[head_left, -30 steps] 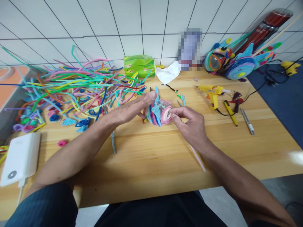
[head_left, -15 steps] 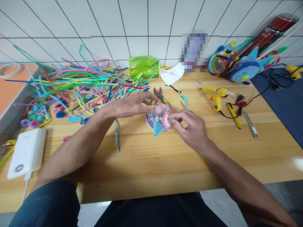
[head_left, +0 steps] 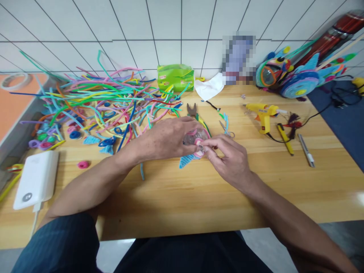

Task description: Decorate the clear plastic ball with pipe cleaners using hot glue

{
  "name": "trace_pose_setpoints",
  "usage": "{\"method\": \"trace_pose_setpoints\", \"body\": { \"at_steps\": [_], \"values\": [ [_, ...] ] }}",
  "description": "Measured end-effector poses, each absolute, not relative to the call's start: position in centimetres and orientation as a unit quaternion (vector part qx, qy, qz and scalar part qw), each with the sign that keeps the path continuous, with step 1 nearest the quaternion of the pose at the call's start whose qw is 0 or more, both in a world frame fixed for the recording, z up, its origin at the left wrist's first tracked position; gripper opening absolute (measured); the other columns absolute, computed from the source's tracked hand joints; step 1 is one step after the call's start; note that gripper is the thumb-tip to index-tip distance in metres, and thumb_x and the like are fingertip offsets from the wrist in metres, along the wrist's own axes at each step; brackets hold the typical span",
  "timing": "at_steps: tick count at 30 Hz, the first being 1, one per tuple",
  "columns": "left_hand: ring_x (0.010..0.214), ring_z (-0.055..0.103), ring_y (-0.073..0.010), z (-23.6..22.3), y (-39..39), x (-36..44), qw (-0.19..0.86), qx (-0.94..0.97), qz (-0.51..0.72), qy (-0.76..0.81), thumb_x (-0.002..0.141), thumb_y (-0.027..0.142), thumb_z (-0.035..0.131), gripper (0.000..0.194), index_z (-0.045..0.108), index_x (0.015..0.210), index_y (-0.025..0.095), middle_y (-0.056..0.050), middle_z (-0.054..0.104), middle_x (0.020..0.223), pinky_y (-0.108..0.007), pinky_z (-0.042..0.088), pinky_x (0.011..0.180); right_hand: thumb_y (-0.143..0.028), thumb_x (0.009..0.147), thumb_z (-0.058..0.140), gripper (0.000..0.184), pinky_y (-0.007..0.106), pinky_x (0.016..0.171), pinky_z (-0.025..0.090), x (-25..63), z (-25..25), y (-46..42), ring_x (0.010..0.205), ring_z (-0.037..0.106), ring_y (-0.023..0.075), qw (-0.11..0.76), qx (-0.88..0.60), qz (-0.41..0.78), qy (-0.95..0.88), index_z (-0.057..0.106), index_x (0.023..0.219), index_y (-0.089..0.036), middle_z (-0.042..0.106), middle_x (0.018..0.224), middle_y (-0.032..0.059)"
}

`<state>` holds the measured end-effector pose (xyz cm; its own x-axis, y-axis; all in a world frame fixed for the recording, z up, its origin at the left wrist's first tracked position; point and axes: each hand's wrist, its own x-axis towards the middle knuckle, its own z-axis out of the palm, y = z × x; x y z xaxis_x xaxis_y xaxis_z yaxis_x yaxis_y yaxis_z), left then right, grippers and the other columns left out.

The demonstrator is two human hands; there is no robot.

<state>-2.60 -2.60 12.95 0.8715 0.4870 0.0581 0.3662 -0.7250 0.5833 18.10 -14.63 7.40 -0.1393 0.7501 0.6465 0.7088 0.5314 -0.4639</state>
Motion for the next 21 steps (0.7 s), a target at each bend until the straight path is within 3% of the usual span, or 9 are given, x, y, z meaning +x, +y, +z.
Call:
{"method": "trace_pose_setpoints", "body": {
  "at_steps": [8,21],
  "values": [
    [0.122,0.072,-0.0283,13.10,-2.74,-2.43,0.271,0.928,0.078,0.242,0.102,0.042,0.072,0.039,0.070,0.137,0.026,-0.009,0.072,0.132,-0.042,0.054,0.107,-0.009,0.101,0.069,0.017,0.030,0.070,0.056,18.17,7.64,-15.07,0.076,0.074,0.0157,0.436,-0.495,0.005,-0.751,0.072,0.106,-0.025,0.077,0.083,-0.0010],
    [0.122,0.070,-0.0264,13.00,-2.80,-2.48,0.262,0.927,0.085,0.253,0.103,0.038,0.069,0.036,0.069,0.136,0.024,-0.008,0.071,0.135,-0.039,0.053,0.103,-0.006,0.099,0.068,0.018,0.030,0.071,0.057,18.10,6.85,-15.17,0.075,0.074,0.0165,0.436,-0.493,-0.025,-0.753,0.072,0.107,-0.022,0.077,0.082,0.0011]
  ]
}}
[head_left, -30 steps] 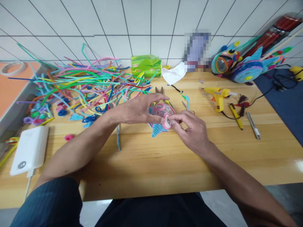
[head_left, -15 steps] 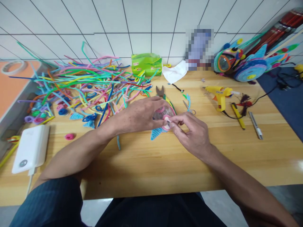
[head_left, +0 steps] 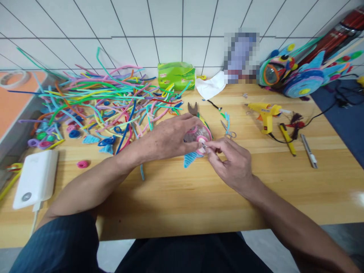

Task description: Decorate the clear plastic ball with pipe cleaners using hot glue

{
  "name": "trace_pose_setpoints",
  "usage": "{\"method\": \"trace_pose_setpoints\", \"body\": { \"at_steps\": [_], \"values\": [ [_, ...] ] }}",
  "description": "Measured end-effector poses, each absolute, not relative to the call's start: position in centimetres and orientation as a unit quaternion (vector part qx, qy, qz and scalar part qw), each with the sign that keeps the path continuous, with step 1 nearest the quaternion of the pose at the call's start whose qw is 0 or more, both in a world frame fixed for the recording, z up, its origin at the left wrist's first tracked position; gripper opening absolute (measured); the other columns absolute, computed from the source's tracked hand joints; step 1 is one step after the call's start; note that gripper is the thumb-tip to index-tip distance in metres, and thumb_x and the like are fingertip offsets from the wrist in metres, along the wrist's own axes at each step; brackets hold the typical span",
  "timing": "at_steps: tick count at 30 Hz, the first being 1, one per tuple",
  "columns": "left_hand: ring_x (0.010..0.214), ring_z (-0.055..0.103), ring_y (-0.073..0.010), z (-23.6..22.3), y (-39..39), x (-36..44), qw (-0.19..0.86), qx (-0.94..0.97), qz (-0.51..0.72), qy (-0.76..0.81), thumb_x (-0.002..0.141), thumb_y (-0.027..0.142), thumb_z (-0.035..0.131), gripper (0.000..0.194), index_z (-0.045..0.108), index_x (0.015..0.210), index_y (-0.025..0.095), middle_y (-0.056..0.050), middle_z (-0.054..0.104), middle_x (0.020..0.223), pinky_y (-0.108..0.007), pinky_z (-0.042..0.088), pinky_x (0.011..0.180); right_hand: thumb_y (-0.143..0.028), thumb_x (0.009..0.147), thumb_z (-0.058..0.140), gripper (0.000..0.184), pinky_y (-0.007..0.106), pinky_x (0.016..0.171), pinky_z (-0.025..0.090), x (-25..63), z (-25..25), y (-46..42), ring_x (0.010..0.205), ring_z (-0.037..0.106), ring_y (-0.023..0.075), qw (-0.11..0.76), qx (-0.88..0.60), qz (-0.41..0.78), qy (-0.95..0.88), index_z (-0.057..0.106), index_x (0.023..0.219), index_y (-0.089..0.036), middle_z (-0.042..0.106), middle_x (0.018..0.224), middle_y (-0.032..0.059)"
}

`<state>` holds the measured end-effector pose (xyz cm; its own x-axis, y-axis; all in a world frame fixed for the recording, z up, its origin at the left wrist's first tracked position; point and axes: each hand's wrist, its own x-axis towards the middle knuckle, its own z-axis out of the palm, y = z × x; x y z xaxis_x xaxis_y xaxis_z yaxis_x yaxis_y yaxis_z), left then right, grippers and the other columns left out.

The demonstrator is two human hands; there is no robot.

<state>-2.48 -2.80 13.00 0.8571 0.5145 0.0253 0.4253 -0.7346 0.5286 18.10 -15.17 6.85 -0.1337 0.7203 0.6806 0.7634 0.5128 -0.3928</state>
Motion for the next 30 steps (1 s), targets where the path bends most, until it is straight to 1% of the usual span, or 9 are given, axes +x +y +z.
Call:
{"method": "trace_pose_setpoints", "body": {
  "at_steps": [4,7,12,15,17,20,23,30],
  "values": [
    [0.118,0.070,-0.0262,12.83,-2.85,-2.37,0.250,0.930,0.094,0.252,0.102,0.037,0.069,0.035,0.070,0.134,0.023,-0.009,0.072,0.130,-0.038,0.054,0.097,-0.006,0.100,0.068,0.019,0.030,0.071,0.058,17.97,6.80,-15.24,0.075,0.075,0.0166,0.435,-0.496,-0.026,-0.751,0.073,0.108,-0.022,0.078,0.083,0.0013],
    [0.119,0.070,-0.0261,12.55,-2.95,-2.27,0.247,0.930,0.106,0.250,0.103,0.037,0.069,0.032,0.070,0.132,0.024,-0.008,0.073,0.126,-0.037,0.054,0.098,-0.006,0.100,0.067,0.021,0.031,0.070,0.059,17.76,6.79,-15.35,0.074,0.075,0.0164,0.429,-0.500,-0.033,-0.751,0.072,0.109,-0.024,0.079,0.084,0.0005],
    [0.119,0.070,-0.0268,12.07,-3.22,-2.20,0.229,0.928,0.117,0.270,0.102,0.043,0.071,0.037,0.068,0.133,0.022,-0.009,0.073,0.128,-0.038,0.055,0.098,-0.005,0.100,0.066,0.021,0.032,0.072,0.062,17.28,6.83,-15.53,0.077,0.078,0.0172,0.426,-0.505,-0.048,-0.749,0.071,0.108,-0.024,0.083,0.088,0.0012],
    [0.116,0.071,-0.0267,12.08,-3.24,-2.17,0.220,0.927,0.116,0.280,0.103,0.045,0.070,0.036,0.069,0.131,0.022,-0.009,0.073,0.124,-0.038,0.055,0.096,-0.006,0.100,0.067,0.020,0.030,0.072,0.061,17.32,6.94,-15.53,0.075,0.078,0.0165,0.420,-0.508,-0.058,-0.749,0.071,0.109,-0.023,0.082,0.087,0.0011],
    [0.115,0.070,-0.0263,12.21,-3.18,-2.15,0.224,0.926,0.113,0.281,0.104,0.043,0.068,0.033,0.070,0.130,0.023,-0.008,0.073,0.122,-0.038,0.054,0.096,-0.007,0.100,0.066,0.019,0.029,0.070,0.060,17.50,6.98,-15.48,0.072,0.076,0.0158,0.419,-0.508,-0.058,-0.750,0.072,0.111,-0.022,0.080,0.083,0.0005],
    [0.117,0.070,-0.0254,12.52,-2.99,-2.19,0.241,0.924,0.100,0.279,0.104,0.040,0.068,0.032,0.070,0.133,0.025,-0.007,0.073,0.125,-0.038,0.054,0.098,-0.008,0.100,0.066,0.019,0.028,0.068,0.059,17.76,6.96,-15.41,0.070,0.074,0.0148,0.424,-0.511,-0.053,-0.746,0.072,0.111,-0.022,0.078,0.080,-0.0004],
    [0.121,0.070,-0.0258,12.80,-2.74,-2.33,0.255,0.921,0.084,0.283,0.103,0.041,0.070,0.035,0.069,0.135,0.025,-0.007,0.072,0.131,-0.038,0.054,0.100,-0.009,0.100,0.067,0.018,0.027,0.066,0.058,17.86,6.88,-15.35,0.068,0.072,0.0136,0.432,-0.517,-0.039,-0.738,0.072,0.109,-0.024,0.079,0.081,-0.0013],
    [0.125,0.069,-0.0253,13.01,-2.40,-2.54,0.277,0.922,0.075,0.258,0.103,0.040,0.067,0.038,0.068,0.138,0.025,-0.008,0.072,0.133,-0.039,0.053,0.107,-0.010,0.100,0.066,0.017,0.027,0.068,0.057,17.78,6.67,-15.29,0.067,0.071,0.0131,0.439,-0.523,-0.034,-0.729,0.071,0.106,-0.025,0.079,0.082,-0.0019]
  ]
}}
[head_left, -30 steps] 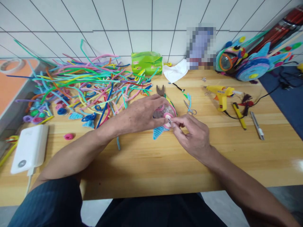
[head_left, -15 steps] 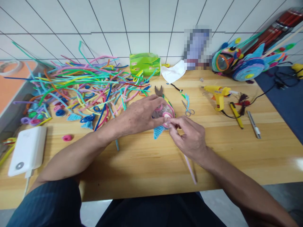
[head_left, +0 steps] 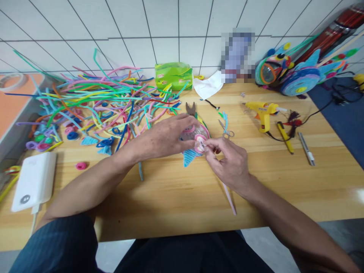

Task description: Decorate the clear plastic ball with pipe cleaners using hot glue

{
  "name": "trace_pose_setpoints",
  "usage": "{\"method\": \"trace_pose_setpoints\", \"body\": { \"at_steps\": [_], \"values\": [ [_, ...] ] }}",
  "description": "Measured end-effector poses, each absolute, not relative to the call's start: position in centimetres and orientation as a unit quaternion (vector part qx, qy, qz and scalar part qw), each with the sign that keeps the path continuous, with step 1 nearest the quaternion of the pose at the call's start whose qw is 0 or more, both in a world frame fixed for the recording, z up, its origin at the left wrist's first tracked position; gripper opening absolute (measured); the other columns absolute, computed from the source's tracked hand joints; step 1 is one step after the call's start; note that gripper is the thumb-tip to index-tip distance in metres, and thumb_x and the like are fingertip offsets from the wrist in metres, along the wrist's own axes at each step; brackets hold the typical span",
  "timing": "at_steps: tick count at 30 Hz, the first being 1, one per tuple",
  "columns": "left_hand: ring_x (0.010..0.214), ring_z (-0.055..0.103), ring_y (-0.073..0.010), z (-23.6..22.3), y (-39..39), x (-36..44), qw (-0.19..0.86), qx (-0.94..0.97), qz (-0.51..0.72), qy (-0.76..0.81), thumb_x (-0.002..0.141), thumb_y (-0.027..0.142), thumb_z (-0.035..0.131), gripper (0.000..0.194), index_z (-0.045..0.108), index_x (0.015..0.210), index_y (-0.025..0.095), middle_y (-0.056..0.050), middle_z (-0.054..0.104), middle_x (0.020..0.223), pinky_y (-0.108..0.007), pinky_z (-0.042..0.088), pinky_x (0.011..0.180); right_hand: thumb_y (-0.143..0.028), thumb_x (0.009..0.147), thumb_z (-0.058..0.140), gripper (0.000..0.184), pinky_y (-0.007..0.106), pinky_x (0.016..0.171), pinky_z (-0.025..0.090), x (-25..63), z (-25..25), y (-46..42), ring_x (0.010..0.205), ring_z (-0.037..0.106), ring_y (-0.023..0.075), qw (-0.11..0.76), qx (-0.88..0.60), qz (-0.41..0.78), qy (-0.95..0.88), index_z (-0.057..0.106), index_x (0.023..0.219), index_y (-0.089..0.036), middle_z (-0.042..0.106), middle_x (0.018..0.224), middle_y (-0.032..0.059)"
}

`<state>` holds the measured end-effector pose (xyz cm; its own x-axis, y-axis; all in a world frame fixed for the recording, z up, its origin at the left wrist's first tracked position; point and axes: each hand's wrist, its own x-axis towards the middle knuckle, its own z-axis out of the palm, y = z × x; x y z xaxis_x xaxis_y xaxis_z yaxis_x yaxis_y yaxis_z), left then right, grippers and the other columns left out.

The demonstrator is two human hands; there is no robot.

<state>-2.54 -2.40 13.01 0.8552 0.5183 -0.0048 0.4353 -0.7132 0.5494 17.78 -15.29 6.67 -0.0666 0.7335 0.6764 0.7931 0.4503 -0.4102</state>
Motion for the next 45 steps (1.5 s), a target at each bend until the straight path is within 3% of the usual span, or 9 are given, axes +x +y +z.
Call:
{"method": "trace_pose_setpoints", "body": {
  "at_steps": [12,17,26,45],
  "values": [
    [0.124,0.067,-0.0264,12.73,-2.30,-2.56,0.283,0.922,0.082,0.252,0.104,0.046,0.064,0.038,0.067,0.135,0.025,-0.008,0.072,0.129,-0.039,0.052,0.105,-0.010,0.097,0.065,0.018,0.028,0.070,0.058,17.72,5.95,-15.25,0.070,0.074,0.0150,0.437,-0.536,-0.037,-0.722,0.072,0.104,-0.026,0.080,0.083,-0.0017],
    [0.117,0.068,-0.0265,12.53,-2.64,-2.19,0.266,0.923,0.088,0.263,0.110,0.052,0.056,0.039,0.068,0.133,0.023,-0.009,0.072,0.123,-0.040,0.052,0.100,-0.010,0.096,0.065,0.018,0.027,0.069,0.059,17.68,5.91,-15.16,0.068,0.074,0.0145,0.433,-0.538,-0.049,-0.722,0.069,0.103,-0.027,0.080,0.083,-0.0026],
    [0.114,0.067,-0.0254,12.76,-2.58,-2.29,0.265,0.926,0.069,0.260,0.111,0.052,0.055,0.040,0.067,0.136,0.022,-0.008,0.072,0.121,-0.037,0.049,0.095,-0.005,0.091,0.064,0.027,0.027,0.070,0.060,17.76,6.04,-15.21,0.068,0.075,0.0145,0.431,-0.526,-0.043,-0.732,0.068,0.107,-0.027,0.080,0.084,-0.0033],
    [0.114,0.067,-0.0249,12.53,-2.11,-2.56,0.283,0.924,0.084,0.241,0.109,0.050,0.058,0.039,0.067,0.136,0.024,-0.008,0.072,0.122,-0.037,0.050,0.097,-0.002,0.092,0.064,0.029,0.027,0.070,0.059,17.61,6.26,-15.24,0.071,0.076,0.0149,0.428,-0.518,-0.055,-0.739,0.067,0.106,-0.026,0.080,0.085,-0.0030]
  ]
}}
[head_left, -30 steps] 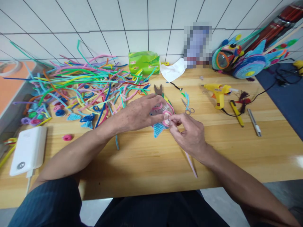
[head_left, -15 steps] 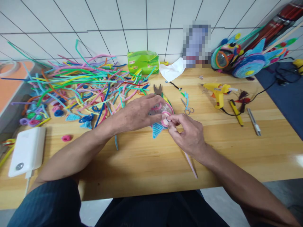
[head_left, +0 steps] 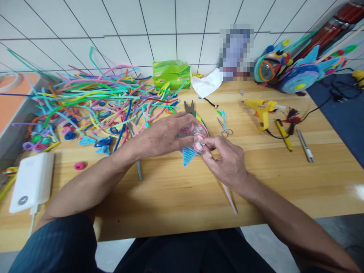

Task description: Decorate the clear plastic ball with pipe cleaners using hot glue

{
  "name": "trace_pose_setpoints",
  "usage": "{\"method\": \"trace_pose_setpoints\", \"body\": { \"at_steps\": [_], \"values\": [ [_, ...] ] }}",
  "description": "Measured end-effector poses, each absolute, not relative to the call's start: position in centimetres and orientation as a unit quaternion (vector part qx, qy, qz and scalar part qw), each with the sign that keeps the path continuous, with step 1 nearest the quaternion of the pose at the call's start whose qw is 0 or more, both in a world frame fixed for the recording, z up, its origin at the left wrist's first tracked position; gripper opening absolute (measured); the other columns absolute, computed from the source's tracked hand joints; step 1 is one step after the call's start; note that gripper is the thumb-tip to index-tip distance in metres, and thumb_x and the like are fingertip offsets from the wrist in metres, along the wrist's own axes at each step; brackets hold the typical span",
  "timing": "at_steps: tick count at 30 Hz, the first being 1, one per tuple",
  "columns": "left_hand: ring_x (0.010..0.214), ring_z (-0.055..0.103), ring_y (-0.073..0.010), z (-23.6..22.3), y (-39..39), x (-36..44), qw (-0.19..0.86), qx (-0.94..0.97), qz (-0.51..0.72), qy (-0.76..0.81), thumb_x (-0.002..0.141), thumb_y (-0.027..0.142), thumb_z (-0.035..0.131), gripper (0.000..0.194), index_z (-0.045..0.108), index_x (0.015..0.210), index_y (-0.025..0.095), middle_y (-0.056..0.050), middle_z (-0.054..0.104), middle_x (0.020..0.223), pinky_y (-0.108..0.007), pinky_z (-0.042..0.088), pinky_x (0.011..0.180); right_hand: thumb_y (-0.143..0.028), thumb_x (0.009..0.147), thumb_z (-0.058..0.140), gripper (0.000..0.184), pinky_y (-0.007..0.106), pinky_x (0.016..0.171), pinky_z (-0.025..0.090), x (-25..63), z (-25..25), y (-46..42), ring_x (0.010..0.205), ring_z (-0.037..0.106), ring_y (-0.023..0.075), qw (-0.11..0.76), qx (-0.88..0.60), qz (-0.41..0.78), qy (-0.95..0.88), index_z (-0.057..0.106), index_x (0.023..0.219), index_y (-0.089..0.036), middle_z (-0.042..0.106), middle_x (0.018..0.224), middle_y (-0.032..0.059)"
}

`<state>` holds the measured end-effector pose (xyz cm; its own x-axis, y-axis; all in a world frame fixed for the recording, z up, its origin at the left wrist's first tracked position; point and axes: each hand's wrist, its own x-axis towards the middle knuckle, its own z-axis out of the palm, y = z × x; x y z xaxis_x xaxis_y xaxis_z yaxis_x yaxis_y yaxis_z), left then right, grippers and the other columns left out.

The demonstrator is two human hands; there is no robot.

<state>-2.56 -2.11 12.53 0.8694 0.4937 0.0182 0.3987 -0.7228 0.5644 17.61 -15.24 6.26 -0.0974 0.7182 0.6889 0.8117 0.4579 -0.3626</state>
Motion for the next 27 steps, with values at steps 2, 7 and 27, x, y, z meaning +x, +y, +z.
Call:
{"method": "trace_pose_setpoints", "body": {
  "at_steps": [2,7,27],
  "values": [
    [0.112,0.067,-0.0248,12.48,-2.24,-2.47,0.276,0.925,0.091,0.246,0.108,0.050,0.059,0.038,0.068,0.135,0.025,-0.007,0.072,0.120,-0.037,0.051,0.097,-0.002,0.091,0.064,0.028,0.027,0.071,0.059,17.56,6.23,-15.24,0.072,0.075,0.0149,0.430,-0.520,-0.049,-0.736,0.067,0.106,-0.027,0.080,0.086,-0.0029],
    [0.105,0.068,-0.0240,12.29,-2.54,-2.26,0.255,0.923,0.113,0.264,0.105,0.052,0.064,0.035,0.070,0.128,0.025,-0.007,0.074,0.115,-0.035,0.052,0.094,-0.002,0.089,0.064,0.029,0.028,0.073,0.060,17.54,6.18,-15.22,0.072,0.076,0.0155,0.436,-0.521,-0.039,-0.733,0.068,0.104,-0.027,0.081,0.087,-0.0025],
    [0.103,0.068,-0.0227,12.27,-2.89,-2.16,0.262,0.913,0.113,0.291,0.104,0.047,0.065,0.036,0.070,0.130,0.022,-0.007,0.073,0.119,-0.036,0.051,0.093,-0.005,0.090,0.065,0.022,0.026,0.069,0.056,18.19,6.48,-15.28,0.069,0.073,0.0140,0.429,-0.523,0.000,-0.736,0.067,0.096,-0.026,0.078,0.081,-0.0037]
  ]
}}
